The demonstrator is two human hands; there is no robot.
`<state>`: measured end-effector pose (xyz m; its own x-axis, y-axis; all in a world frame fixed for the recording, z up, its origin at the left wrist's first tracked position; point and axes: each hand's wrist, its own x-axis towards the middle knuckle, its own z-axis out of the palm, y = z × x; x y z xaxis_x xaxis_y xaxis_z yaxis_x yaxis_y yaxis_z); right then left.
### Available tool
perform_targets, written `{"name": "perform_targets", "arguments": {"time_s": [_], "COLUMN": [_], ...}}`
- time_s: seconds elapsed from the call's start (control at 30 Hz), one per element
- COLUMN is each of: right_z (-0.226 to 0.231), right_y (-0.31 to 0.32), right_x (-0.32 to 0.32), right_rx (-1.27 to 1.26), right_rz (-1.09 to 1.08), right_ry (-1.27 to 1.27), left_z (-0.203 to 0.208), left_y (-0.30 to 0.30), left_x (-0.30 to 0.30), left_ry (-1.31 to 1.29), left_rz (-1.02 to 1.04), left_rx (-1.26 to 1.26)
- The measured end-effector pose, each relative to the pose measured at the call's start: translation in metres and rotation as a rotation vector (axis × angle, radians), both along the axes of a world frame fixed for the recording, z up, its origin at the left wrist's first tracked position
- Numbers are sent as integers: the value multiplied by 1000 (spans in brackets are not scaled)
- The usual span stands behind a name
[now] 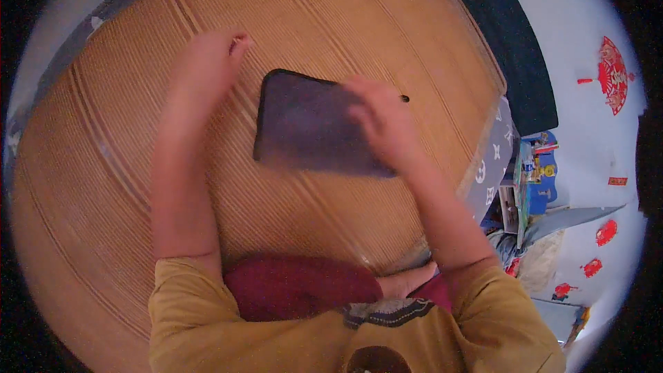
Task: The person smoothes a blue fabric sleeve on a bamboo mat by hand, turns the item over, and folds it.
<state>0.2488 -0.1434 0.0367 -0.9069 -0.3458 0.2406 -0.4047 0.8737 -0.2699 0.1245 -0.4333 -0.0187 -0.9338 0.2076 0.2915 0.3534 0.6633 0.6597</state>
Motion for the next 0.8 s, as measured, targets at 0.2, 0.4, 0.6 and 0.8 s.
{"name": "perform_targets", "arguments": {"time_s": [0.2, 0.4, 0.6, 0.8], "right_z": [-58, -58, -76, -63], "right_y": [-37, 55, 87, 46], "right_x": [37, 178, 261, 176], "right_rx": [287, 348, 341, 302], "right_rz": [99, 118, 24, 76], "right_ry": [-34, -382, -382, -366], "left_z": [-43, -59, -38, -40], "left_y": [-3, -17, -2, 12], "left_x": [-32, -41, -32, -20], "left_ry": [-2, 113, -19, 52], "left_rz": [295, 376, 453, 491], "left_rx": [191, 21, -126, -113]}}
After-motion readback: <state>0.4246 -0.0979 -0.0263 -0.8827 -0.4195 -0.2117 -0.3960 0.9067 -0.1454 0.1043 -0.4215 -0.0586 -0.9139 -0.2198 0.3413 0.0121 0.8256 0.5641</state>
